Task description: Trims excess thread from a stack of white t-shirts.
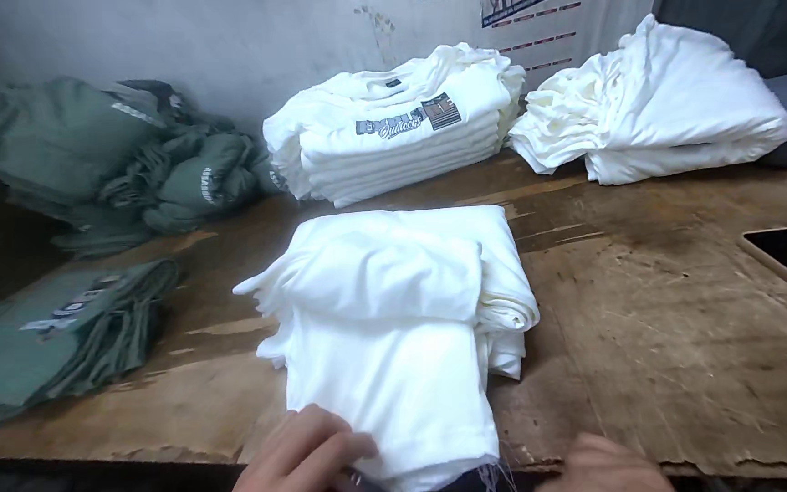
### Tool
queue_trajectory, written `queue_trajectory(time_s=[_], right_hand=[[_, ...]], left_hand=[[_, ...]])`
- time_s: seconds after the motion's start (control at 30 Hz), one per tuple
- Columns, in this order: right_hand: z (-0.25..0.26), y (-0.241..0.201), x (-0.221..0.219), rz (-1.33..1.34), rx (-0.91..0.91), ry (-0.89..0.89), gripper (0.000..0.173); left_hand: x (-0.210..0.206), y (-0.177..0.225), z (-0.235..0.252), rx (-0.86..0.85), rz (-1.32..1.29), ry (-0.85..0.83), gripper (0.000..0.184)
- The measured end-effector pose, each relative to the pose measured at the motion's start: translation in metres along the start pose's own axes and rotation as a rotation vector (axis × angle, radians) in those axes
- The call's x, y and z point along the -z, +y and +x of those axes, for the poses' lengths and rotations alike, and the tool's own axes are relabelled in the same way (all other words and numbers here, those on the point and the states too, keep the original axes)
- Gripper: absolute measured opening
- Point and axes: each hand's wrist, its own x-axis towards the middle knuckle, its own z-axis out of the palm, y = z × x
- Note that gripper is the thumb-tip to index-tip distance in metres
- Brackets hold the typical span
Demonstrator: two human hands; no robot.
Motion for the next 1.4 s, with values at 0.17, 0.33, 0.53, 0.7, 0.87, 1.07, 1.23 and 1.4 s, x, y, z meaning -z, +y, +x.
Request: queue_trajectory(time_s=[0.17, 0.33, 0.53, 0.7, 0.87, 1.07, 1.23, 1.4], right_hand=[[0.017, -0.022, -0.027, 0.157, -0.388, 0.236, 0.024], [0.013, -0.018, -0.038, 0.220, -0.366, 0.412, 0.014], [0.013, -0.015, -0.048, 0.226, -0.193, 0.447, 0.019], [0.010, -0.014, -0.052, 0.027, -0.195, 0.427, 0.043], [0.040, -0.013, -0.078, 0.294, -0.103, 0.652, 0.009], [0.058, -0.004, -0.073, 0.384, -0.065, 0.564, 0.048], [0.027, 0.001, -0.066, -0.176, 0.080, 0.744, 0.007], [0.017, -0.004, -0.065, -0.114, 0.119, 0.682, 0.010]], left_hand=[[-0.029, 0.042, 0.036, 0.007, -0.038, 0.184, 0.032], [-0.058, 0.033, 0.051, -0.076, 0.037, 0.222, 0.016], [-0.060, 0.039, 0.053, -0.115, 0.097, 0.200, 0.017], [-0.042, 0.033, 0.044, -0.015, -0.047, 0.070, 0.022], [-0.047, 0.027, 0.052, -0.003, -0.247, 0.136, 0.016], [-0.052, 0.025, 0.073, 0.210, -0.457, 0.208, 0.018], [-0.051, 0.024, 0.072, 0.184, -0.546, 0.130, 0.029], [-0.040, 0.026, 0.061, -0.062, -0.289, 0.243, 0.036]])
